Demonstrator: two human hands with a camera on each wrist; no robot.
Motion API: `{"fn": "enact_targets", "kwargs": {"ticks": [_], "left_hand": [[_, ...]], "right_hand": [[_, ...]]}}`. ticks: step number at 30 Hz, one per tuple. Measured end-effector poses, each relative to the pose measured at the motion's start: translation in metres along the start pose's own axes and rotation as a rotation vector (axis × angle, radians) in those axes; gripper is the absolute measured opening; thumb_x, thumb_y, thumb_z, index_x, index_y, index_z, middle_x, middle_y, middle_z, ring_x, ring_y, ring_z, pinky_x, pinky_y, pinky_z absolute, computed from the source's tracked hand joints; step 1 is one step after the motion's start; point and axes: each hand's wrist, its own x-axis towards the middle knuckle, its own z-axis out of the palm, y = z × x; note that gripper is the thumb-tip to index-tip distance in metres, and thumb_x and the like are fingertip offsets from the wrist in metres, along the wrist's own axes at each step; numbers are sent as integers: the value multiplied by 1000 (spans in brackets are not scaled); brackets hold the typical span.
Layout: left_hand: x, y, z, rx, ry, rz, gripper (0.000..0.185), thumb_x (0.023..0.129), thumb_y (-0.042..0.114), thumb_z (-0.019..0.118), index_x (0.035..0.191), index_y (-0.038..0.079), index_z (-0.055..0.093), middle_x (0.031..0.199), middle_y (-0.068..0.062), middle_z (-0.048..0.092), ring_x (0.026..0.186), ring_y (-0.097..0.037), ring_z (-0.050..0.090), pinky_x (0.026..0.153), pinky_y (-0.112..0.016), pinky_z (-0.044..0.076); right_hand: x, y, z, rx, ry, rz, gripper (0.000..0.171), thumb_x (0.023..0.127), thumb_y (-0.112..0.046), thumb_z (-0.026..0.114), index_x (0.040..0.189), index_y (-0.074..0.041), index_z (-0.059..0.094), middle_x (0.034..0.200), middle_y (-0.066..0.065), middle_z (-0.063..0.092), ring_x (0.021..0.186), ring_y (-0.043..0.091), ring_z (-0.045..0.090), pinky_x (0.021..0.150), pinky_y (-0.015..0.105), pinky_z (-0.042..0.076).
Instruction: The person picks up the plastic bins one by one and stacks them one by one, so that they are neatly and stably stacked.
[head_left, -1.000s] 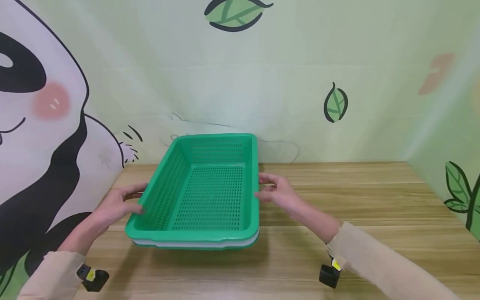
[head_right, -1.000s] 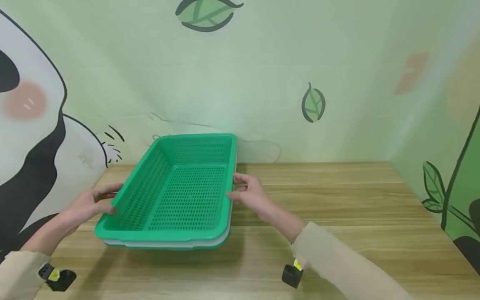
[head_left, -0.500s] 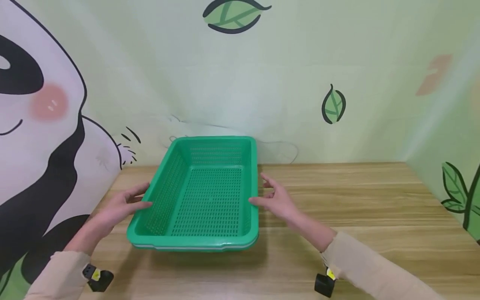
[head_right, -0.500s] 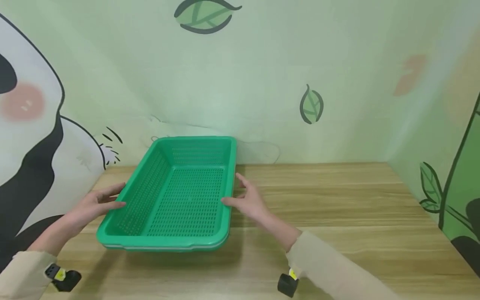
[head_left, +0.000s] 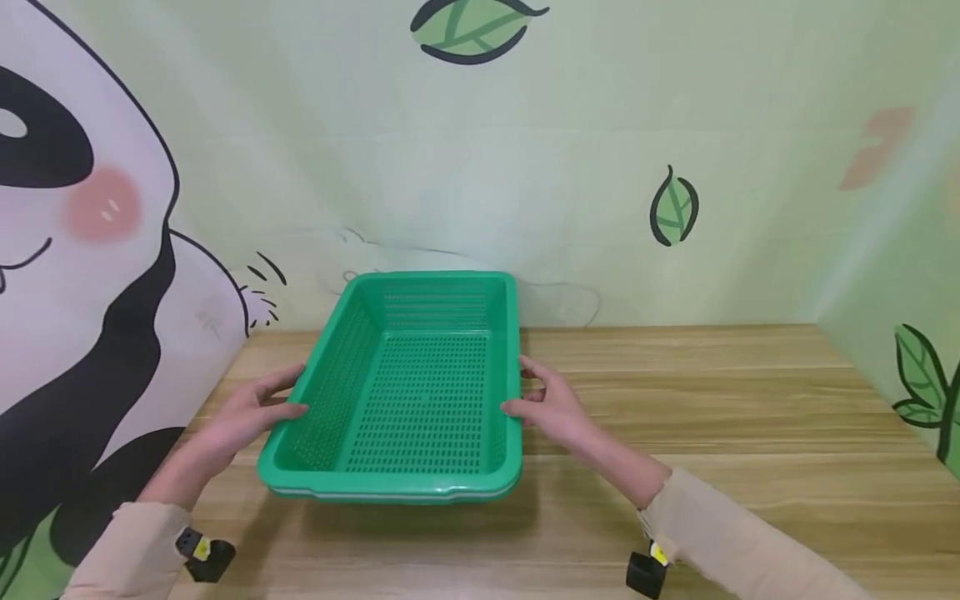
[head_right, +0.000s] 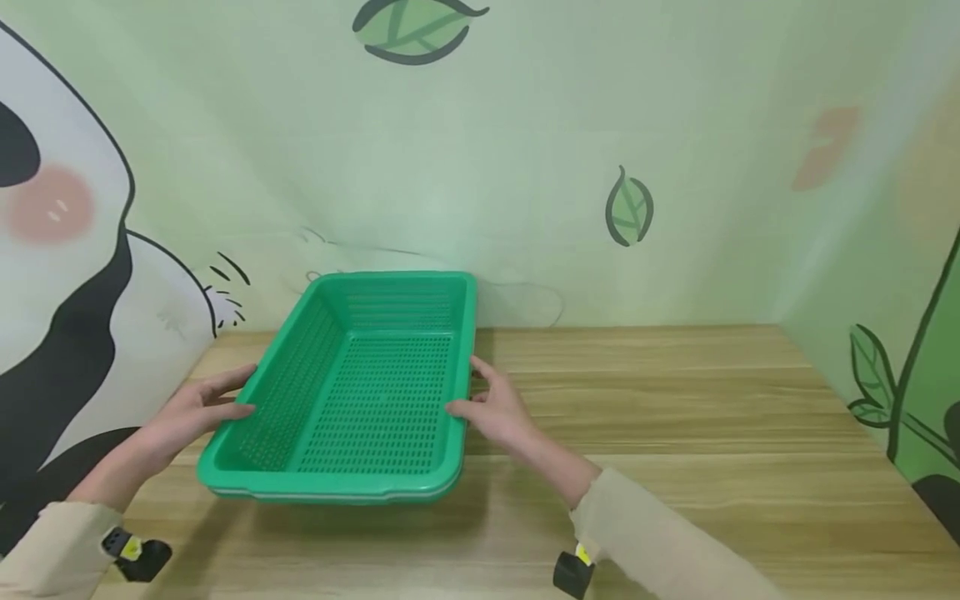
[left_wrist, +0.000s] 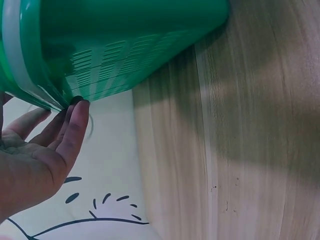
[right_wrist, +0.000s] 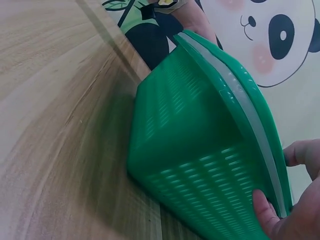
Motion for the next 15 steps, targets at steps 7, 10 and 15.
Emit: {"fn": "enact_targets", "kwargs": {"ticks": [7,10,15], "left_hand": [[1,4,3,0,8,10,67,89,17,55,142,-4,20,143,-26,25,120,-43,39,86,-43,47],[2,6,6,-7,4,22,67,89,16,56,141,-5,20,142,-27,25,120,-43,40,86,-43,46],[2,8,9,-22,-1,32,67,88,14,56,141,-4,20,143,-27,25,119,-43,42,87,-43,47]], "right_hand": [[0,0,-5,-5,-16,-15,71,77,-1,63,140,-2,29,129,19,38,80,15,57,67,29,52],[-1,1,-9,-14,-17,-14,70,78,-2,62,140,-2,30,129,20,38,80,15,57,67,30,52],[-3,1,-14,-30,-23,-8,70,78,-2,61,140,-3,30,129,19,38,79,15,57,67,31,52]]}}
